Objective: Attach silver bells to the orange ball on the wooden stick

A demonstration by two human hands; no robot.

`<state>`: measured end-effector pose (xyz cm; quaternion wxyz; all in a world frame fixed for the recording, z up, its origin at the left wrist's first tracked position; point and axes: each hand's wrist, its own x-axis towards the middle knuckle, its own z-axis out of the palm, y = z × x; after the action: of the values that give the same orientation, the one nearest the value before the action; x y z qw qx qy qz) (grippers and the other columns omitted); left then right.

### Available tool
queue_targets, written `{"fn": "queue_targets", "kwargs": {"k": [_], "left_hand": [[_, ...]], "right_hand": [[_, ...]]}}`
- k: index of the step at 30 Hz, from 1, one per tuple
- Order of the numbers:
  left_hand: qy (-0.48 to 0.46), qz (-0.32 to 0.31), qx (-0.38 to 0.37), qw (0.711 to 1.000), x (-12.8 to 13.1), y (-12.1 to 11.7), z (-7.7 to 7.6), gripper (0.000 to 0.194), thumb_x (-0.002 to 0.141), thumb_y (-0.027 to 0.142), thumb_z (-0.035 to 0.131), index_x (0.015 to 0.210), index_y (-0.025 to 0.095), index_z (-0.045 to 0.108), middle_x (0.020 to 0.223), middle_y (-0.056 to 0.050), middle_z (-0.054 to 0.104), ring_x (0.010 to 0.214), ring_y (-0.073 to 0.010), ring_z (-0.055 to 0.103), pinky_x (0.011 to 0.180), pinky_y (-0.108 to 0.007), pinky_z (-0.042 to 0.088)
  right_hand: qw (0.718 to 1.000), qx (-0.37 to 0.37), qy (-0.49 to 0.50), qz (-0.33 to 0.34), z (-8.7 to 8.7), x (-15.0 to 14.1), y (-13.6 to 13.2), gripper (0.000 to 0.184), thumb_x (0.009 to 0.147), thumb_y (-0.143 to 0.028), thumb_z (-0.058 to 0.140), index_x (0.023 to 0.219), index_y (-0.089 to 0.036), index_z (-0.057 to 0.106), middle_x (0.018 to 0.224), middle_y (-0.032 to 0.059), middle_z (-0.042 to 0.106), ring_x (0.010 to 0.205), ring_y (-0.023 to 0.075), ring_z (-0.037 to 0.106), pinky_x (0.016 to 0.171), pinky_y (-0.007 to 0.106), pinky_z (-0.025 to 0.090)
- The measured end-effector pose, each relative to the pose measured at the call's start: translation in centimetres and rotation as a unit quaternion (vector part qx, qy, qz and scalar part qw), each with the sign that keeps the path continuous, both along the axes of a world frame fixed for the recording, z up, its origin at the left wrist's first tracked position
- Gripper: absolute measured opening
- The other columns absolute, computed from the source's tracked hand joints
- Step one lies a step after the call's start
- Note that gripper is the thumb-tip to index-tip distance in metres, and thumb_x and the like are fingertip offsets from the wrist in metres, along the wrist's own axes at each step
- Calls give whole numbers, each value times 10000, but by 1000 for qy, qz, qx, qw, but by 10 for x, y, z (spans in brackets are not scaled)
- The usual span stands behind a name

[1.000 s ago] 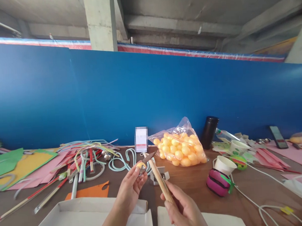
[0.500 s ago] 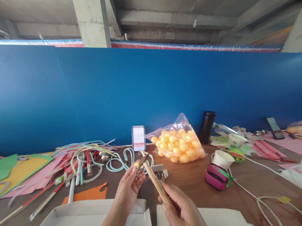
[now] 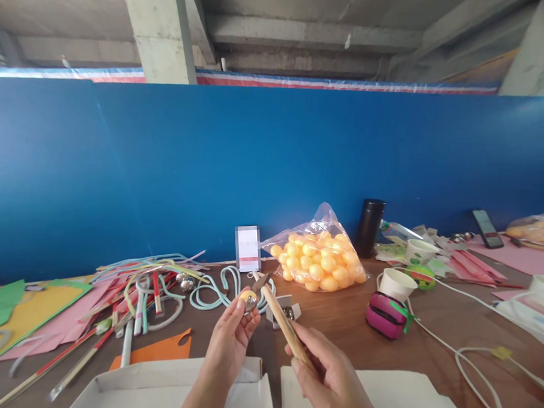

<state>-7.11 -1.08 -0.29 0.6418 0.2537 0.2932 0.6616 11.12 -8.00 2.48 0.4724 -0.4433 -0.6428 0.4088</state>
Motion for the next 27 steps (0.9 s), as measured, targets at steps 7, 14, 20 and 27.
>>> {"fn": "queue_targets", "kwargs": {"k": [7,14,20,27], "left_hand": [[-3,-2,-8,1000,-1,-1,0,319,761,246,659,1059,145,607,855,-59,664,744,-128,638,693,-239,549],[-5,9,-6,1000,-1,1,-2,211,753,228,663,935,132,617,857,-73,670,784,-149,650,720,-253,549],[-8,16,-4,1000,0,2,-2,228,737,205,673,946,137,613,884,-79,680,787,-147,654,727,-245,544],[-10,12,-4,1000,1,0,1,256,743,237,671,973,132,627,899,-82,678,789,-145,648,726,-246,541]], "right_hand": [[1000,-5,24,-1,3,2,-1,458,819,-376,509,1251,-226,534,925,80,637,509,117,516,486,255,477],[1000,0,14,12,1,1,-2,477,808,-352,518,1265,-216,532,944,101,648,594,159,572,558,292,505],[1000,-11,0,22,1,-2,-2,466,790,-316,528,1245,-217,550,935,100,648,564,143,565,459,233,471],[998,-33,45,-16,2,-2,-3,485,784,-374,546,1241,-213,551,902,92,655,480,111,504,415,238,460]]}}
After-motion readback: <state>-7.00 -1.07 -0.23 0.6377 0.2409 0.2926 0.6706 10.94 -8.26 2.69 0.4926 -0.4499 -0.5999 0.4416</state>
